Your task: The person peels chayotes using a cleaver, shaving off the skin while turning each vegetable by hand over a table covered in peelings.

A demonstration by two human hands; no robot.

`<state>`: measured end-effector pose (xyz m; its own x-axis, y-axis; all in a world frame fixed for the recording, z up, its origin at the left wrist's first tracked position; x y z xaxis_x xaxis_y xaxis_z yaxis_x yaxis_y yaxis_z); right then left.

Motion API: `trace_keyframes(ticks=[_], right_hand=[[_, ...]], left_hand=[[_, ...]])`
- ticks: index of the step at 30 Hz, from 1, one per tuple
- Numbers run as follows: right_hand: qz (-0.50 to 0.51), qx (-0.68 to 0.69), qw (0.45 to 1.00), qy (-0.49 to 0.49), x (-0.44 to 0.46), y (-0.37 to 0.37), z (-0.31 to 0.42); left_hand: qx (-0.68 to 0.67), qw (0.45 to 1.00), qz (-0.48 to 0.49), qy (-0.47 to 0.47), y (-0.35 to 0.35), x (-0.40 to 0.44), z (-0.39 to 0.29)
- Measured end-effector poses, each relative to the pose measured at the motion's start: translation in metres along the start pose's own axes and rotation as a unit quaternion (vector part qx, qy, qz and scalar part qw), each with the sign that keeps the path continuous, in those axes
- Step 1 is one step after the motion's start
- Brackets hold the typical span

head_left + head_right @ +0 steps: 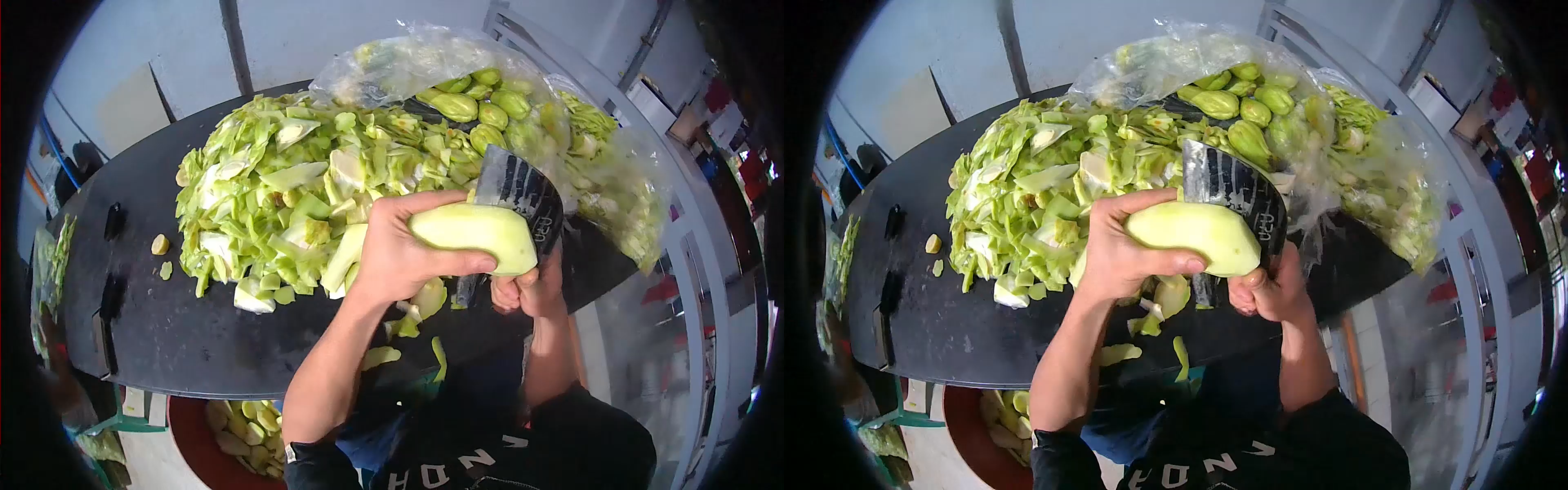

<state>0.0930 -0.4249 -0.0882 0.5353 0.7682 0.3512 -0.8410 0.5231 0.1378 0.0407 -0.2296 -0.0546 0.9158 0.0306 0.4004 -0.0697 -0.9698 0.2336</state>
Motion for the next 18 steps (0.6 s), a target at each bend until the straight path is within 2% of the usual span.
trace_keyframes(ticks=[3,5,7,8,9,11,12,13,14,15,17,18], right_hand=[[-0.043,-0.002,0.999,0.001,-0.006,0.006,0.006],[-0.024,0.024,0.999,-0.039,-0.013,0.005,-0.004],[-0.031,-0.003,0.999,-0.023,-0.016,0.009,0.004],[-0.049,-0.014,0.998,0.034,-0.018,0.008,0.015],[-0.053,-0.016,0.998,0.030,-0.020,0.007,0.017],[-0.071,-0.050,0.994,0.063,-0.023,0.002,0.015],[-0.084,-0.023,0.996,-0.023,-0.020,0.017,0.009],[-0.073,-0.034,0.995,-0.054,-0.017,0.023,0.007],[-0.056,-0.032,0.998,-0.020,-0.018,0.019,0.009],[-0.038,-0.029,0.999,0.015,-0.019,0.013,0.012],[-0.015,-0.042,0.998,0.043,-0.017,0.002,0.023],[0.004,-0.055,0.996,0.074,-0.018,0.001,0.023]], left_hand=[[-0.009,0.999,0.044,-0.009,0.009,-0.002,0.000],[-0.088,0.995,-0.030,0.034,0.020,-0.005,0.010],[-0.088,0.996,-0.015,0.027,0.018,-0.006,0.006],[-0.046,0.999,0.025,0.016,0.014,-0.006,0.003],[-0.004,0.998,0.067,0.004,0.013,-0.004,0.002],[0.002,0.998,0.061,0.001,0.019,-0.008,0.011],[-0.090,0.996,0.002,0.021,0.025,-0.010,0.020],[-0.183,0.980,-0.060,0.042,0.027,-0.010,0.025],[-0.193,0.979,-0.051,0.043,0.028,-0.009,0.024],[-0.192,0.979,-0.050,0.045,0.024,-0.009,0.021],[-0.018,0.999,0.044,-0.003,0.017,-0.007,0.014],[-0.018,0.999,0.044,-0.005,0.019,-0.009,0.014]])
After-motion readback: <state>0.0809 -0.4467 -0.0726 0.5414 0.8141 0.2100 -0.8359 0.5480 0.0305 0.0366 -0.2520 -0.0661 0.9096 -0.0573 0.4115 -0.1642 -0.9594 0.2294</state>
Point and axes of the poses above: each hand's wrist, its own x-axis towards the middle knuckle, its own y-axis out of the palm, z = x × y, the point moved 2 cm from there along x, towards the middle knuckle, and after that the axes turned 7 degrees about z, right-handed, at the moved point
